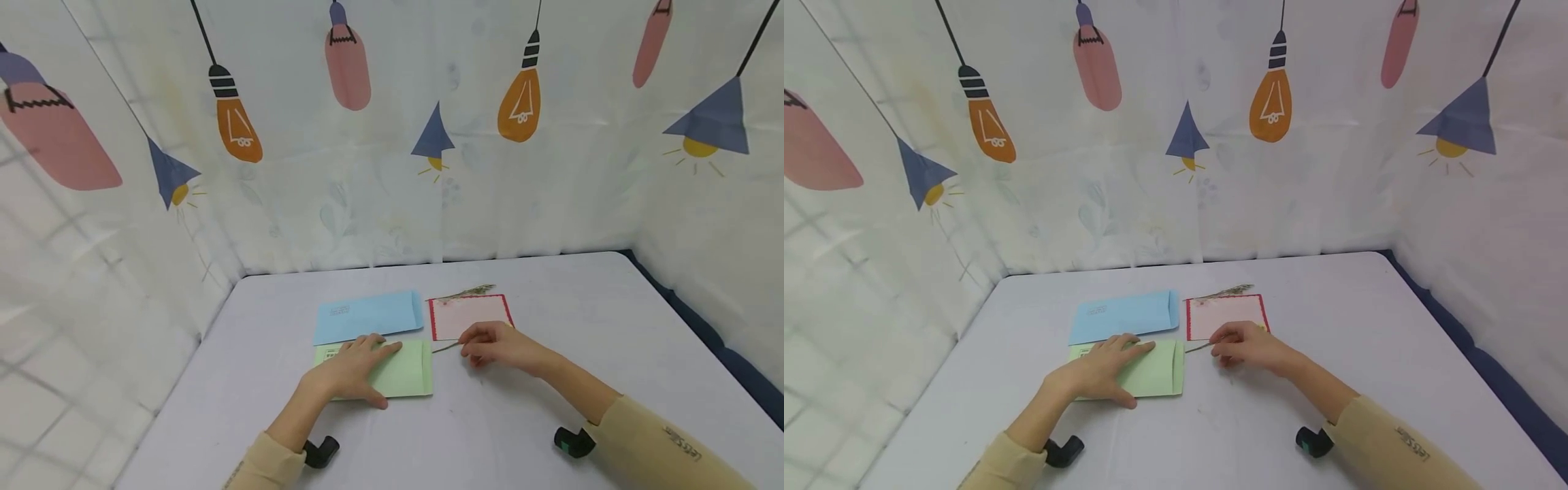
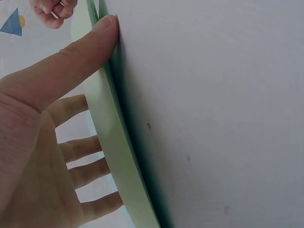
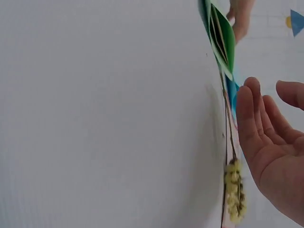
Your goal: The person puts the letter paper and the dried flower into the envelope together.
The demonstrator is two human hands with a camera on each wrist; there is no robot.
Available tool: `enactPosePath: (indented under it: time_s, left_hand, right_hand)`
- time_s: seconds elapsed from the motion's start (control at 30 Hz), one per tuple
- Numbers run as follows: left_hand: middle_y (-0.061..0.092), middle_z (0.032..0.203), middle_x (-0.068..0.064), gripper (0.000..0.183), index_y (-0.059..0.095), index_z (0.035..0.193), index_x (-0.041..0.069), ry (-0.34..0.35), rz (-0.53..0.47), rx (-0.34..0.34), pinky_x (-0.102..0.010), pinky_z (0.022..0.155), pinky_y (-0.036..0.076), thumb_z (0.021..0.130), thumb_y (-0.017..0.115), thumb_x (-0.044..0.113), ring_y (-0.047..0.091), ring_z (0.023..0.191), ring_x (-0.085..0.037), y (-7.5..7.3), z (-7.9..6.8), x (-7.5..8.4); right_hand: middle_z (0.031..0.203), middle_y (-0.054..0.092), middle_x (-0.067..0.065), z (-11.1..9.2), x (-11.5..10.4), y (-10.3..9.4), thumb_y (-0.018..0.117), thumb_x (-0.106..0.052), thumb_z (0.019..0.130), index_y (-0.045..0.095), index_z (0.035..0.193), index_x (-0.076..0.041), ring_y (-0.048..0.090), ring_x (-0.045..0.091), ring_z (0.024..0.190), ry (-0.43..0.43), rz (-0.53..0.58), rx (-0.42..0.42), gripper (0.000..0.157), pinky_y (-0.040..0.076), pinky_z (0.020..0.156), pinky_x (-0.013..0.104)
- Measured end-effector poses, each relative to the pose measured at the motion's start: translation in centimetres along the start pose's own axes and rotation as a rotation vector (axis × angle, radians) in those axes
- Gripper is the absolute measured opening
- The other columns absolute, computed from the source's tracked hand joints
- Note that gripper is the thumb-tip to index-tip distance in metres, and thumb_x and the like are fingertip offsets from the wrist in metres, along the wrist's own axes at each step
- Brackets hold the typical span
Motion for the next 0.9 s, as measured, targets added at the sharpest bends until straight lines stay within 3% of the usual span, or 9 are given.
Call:
enactPosePath:
  time_s: [0.23, 0.33, 0.5, 0.67, 0.9]
  left_hand:
    - [0.037, 0.156, -0.012, 0.100, 0.040, 0.160, 0.022, 0.002, 0.004, -0.003, -0.064, 0.113, 0.028, 0.077, 0.090, 0.048, 0.036, 0.142, -0.039, 0.0, 0.2, 0.2]
    - [0.037, 0.156, -0.012, 0.101, 0.040, 0.160, 0.022, -0.002, 0.028, 0.001, -0.063, 0.113, 0.029, 0.076, 0.090, 0.049, 0.036, 0.142, -0.039, -0.2, 0.3, 0.1]
    - [0.038, 0.156, -0.012, 0.102, 0.039, 0.160, 0.023, -0.005, 0.041, 0.005, -0.063, 0.113, 0.029, 0.076, 0.090, 0.050, 0.036, 0.143, -0.038, -0.3, 0.4, 0.0]
    - [0.037, 0.156, -0.013, 0.102, 0.039, 0.160, 0.021, -0.003, 0.021, 0.003, -0.063, 0.113, 0.029, 0.076, 0.090, 0.049, 0.035, 0.143, -0.039, -0.1, 0.3, 0.1]
    - [0.038, 0.155, -0.013, 0.101, 0.040, 0.160, 0.021, 0.001, 0.020, 0.004, -0.062, 0.113, 0.029, 0.076, 0.090, 0.049, 0.036, 0.142, -0.039, 0.0, 0.1, -0.1]
  right_hand:
    - [0.102, 0.066, 0.015, -1.9, 0.1, -4.3, 0.068, -0.016, 0.100, 0.065, 0.120, 0.004, 0.063, 0.028, 0.080, -0.034, -0.161, 0.187, 0.028, 0.058, 0.072, 0.036]
    - [0.101, 0.062, 0.012, -2.3, -0.1, -5.4, 0.068, -0.015, 0.099, 0.065, 0.120, 0.004, 0.061, 0.028, 0.082, -0.072, -0.259, 0.266, 0.028, 0.056, 0.068, 0.035]
    - [0.108, 0.058, 0.015, -2.6, 0.0, -6.3, 0.073, -0.016, 0.096, 0.065, 0.120, 0.001, 0.059, 0.024, 0.087, -0.063, -0.409, 0.364, 0.030, 0.053, 0.066, 0.035]
    - [0.112, 0.055, 0.021, -2.6, 0.4, -6.7, 0.074, -0.015, 0.095, 0.066, 0.124, 0.000, 0.055, 0.024, 0.084, -0.071, -0.523, 0.377, 0.034, 0.047, 0.065, 0.036]
    - [0.111, 0.055, 0.019, -2.3, 1.0, -6.5, 0.074, -0.008, 0.092, 0.068, 0.121, 0.003, 0.050, 0.020, 0.076, -0.094, -0.527, 0.299, 0.032, 0.046, 0.061, 0.031]
Point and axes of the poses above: each hand's wrist, its own z-axis towards the middle knuckle, its own y-axis out of the palm, x = y × z, the point moved 4 cm from there along z, towards the middle knuckle
